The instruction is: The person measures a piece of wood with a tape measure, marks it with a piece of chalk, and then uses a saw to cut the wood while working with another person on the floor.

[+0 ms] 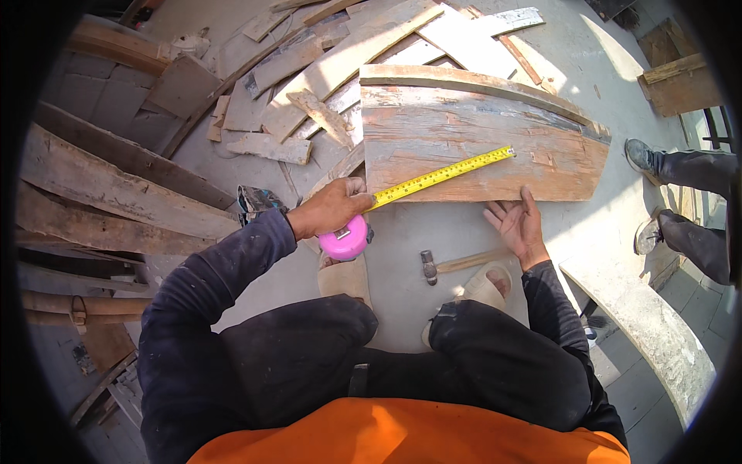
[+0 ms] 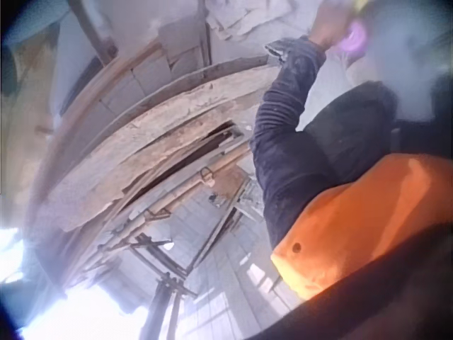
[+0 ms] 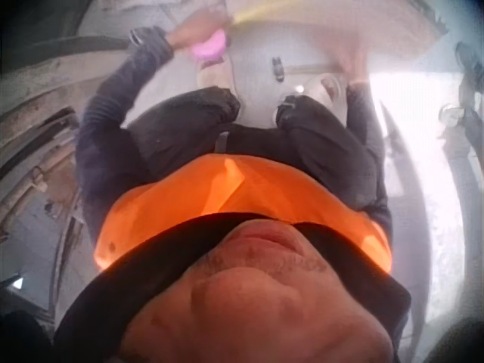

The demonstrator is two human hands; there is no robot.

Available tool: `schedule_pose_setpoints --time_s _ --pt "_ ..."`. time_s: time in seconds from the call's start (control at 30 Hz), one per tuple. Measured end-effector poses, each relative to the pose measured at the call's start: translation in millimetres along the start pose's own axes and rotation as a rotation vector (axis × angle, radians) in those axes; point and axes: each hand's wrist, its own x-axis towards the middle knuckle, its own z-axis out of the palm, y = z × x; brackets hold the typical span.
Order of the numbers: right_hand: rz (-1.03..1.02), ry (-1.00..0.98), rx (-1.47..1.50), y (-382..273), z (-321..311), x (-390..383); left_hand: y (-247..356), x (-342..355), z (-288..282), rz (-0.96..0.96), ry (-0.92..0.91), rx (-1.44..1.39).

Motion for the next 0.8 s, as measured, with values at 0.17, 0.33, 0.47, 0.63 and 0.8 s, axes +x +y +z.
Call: schedule_pose_setpoints --time_s 0.17,0.33,0.47,0.63,0.8 --pt "-0.239 -0.051 0.026 -63.5 -41.5 -21.2 23.0 -52.1 31.6 0.167 -0.148 -0.141" --pt "-0.447 0.172 -0.016 -122.0 -61.7 -49.0 -4.9 -68.1 29.8 0.050 -0.435 -0.166" --pt "-0.450 0.196 -0.013 -160.8 -136.7 -64.3 -101.7 -62.0 45.4 0.074 -0.276 -0.332" --pt "-0.332 0.193 -0.058 -160.6 -173.0 -66.6 -191.4 -73.1 70.5 0.029 0.018 -0.532" --pt "-0.307 0.237 -0.020 -138.1 -176.8 -64.5 -231.1 -113.3 87.7 -0.163 0.355 -0.377"
